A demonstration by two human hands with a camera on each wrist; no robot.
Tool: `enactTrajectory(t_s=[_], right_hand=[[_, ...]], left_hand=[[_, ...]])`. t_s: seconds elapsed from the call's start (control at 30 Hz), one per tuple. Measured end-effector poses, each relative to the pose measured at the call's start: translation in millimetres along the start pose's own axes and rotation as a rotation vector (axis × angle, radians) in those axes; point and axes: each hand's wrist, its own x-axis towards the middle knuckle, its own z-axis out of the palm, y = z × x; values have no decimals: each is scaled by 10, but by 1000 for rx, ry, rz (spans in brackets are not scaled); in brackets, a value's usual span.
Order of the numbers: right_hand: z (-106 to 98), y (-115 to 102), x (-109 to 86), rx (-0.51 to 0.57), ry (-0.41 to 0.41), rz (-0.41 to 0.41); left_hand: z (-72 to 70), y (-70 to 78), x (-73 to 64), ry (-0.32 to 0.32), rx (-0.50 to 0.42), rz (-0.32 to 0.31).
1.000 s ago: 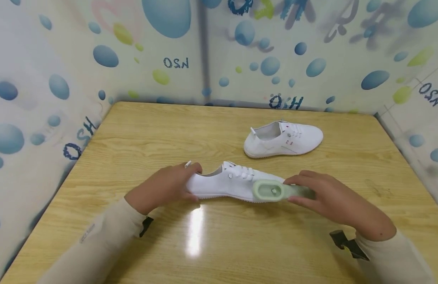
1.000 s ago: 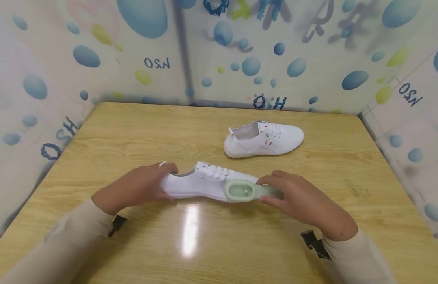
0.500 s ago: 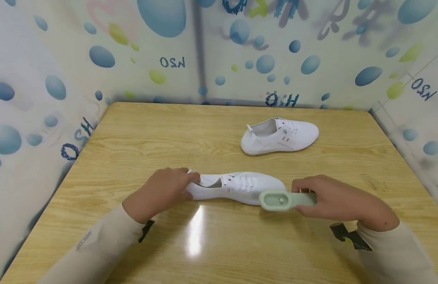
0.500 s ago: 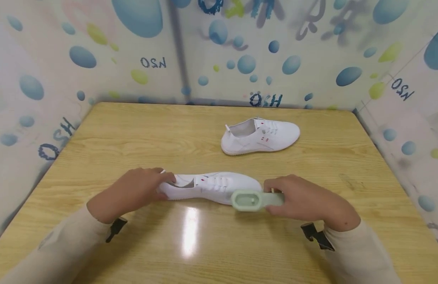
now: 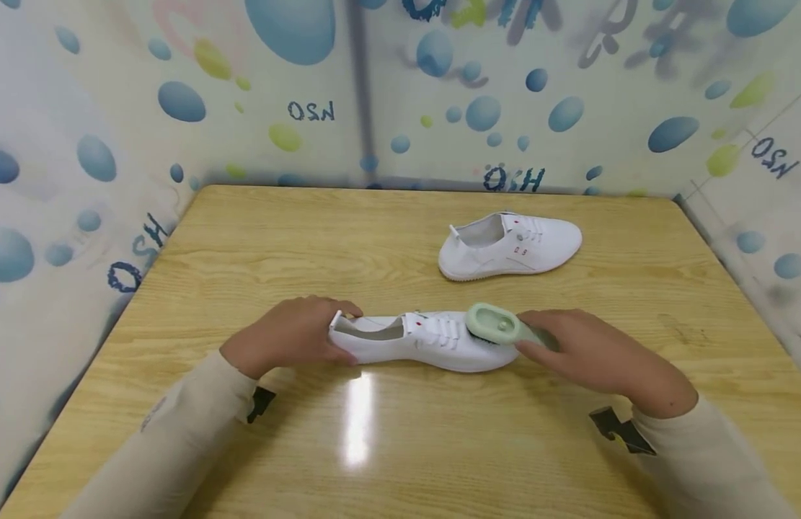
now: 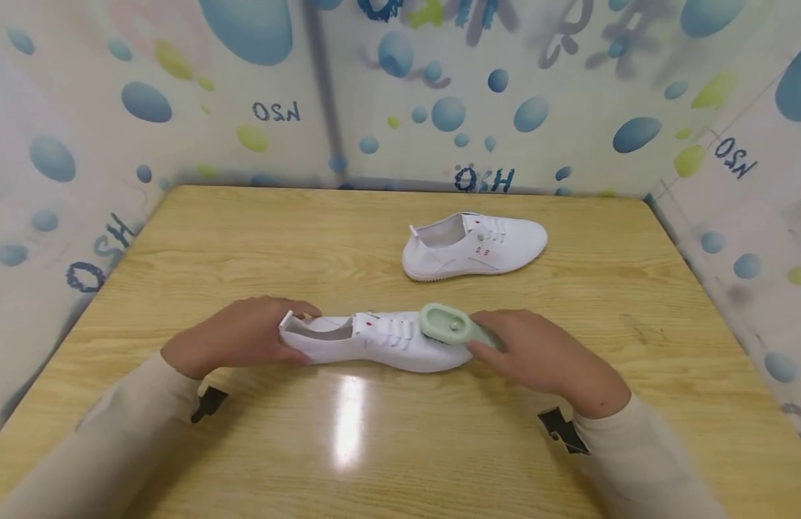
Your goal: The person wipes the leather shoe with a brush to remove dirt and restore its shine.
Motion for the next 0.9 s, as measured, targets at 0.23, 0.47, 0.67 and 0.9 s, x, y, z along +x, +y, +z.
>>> enactTrajectory(t_s=[0.23, 0.47, 0.67, 0.9], right_hand=[[15, -49, 4, -79, -23, 51], [8, -66, -3, -141, 4, 41], [8, -77, -13, -110, -38, 49], [-38, -66, -79, -91, -68, 17]], left_hand=[[8, -14, -11, 9, -43, 0], [0, 6, -1, 5, -50, -7], [1, 29, -6, -2, -16, 28], [14, 13, -11, 4, 8, 31]])
